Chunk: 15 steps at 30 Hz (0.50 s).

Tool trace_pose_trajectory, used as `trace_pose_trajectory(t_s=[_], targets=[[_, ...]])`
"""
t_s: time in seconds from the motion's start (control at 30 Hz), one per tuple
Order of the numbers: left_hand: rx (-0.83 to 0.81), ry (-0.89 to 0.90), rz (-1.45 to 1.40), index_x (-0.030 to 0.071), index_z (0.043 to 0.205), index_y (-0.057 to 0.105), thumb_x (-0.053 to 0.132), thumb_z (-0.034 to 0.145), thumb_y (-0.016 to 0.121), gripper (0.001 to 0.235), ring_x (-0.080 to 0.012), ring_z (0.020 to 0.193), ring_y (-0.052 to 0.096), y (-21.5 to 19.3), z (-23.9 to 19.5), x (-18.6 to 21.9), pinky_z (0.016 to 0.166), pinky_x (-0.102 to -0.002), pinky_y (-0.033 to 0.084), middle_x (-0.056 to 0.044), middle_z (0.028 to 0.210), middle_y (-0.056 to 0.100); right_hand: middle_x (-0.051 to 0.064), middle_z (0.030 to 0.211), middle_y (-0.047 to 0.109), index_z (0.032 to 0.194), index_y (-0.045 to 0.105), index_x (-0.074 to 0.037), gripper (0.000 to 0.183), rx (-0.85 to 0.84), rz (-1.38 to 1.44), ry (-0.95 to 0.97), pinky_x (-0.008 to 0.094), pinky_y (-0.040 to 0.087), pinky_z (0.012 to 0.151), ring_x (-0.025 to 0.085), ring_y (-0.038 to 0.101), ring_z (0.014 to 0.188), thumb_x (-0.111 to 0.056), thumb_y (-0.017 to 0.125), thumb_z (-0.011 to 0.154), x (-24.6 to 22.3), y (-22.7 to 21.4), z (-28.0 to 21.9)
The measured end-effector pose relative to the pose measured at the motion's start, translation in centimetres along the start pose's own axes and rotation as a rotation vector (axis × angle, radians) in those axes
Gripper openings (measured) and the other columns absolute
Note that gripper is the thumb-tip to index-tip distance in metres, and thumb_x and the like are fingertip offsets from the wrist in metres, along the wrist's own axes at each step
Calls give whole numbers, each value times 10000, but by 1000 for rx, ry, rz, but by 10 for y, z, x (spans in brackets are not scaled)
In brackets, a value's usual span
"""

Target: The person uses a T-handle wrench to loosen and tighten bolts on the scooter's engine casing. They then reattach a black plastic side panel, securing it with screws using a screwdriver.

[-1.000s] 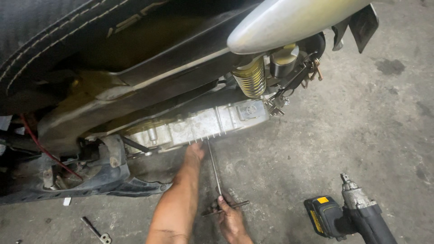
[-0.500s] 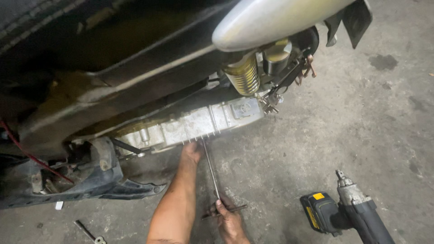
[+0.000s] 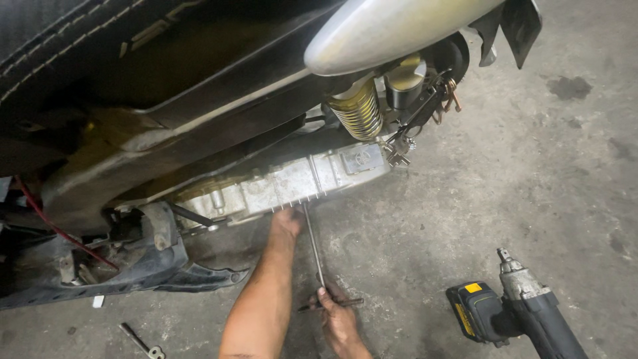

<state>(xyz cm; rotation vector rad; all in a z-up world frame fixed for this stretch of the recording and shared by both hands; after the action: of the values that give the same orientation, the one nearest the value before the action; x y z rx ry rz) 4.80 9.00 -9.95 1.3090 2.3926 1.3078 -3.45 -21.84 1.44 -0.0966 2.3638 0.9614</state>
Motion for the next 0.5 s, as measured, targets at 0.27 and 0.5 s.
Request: trace_pose_trajectory(t_s=[0.27, 0.5], targets=[[2, -26, -63, 39, 1320, 595, -18, 1033, 371, 369, -280, 1135, 657, -4, -4, 7, 947, -377, 578, -149, 1307, 661, 93, 935, 708, 1308, 642, -7, 458, 40, -90, 16, 350, 541, 758, 197, 668, 827, -184, 724, 893, -6, -1, 0], [-51, -35, 0, 19, 1328, 554, -11, 1011, 348, 379, -327, 1165, 649, 18, -35, 11, 1010, -521, 560, -179, 1317, 639, 73, 814, 658, 1213, 688, -28, 387, 110, 110, 138, 381, 542, 719, 201, 591, 722, -205, 757, 877, 0, -2, 9]])
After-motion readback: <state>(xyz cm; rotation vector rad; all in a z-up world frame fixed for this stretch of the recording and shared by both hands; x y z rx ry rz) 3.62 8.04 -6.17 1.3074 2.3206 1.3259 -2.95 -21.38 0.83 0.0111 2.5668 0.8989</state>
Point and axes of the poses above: each hand's wrist, its own z-axis towards the middle knuckle, its own y-axis out of the palm, x = y × z, the point moved 10 cm from there along z, towards the middle knuckle
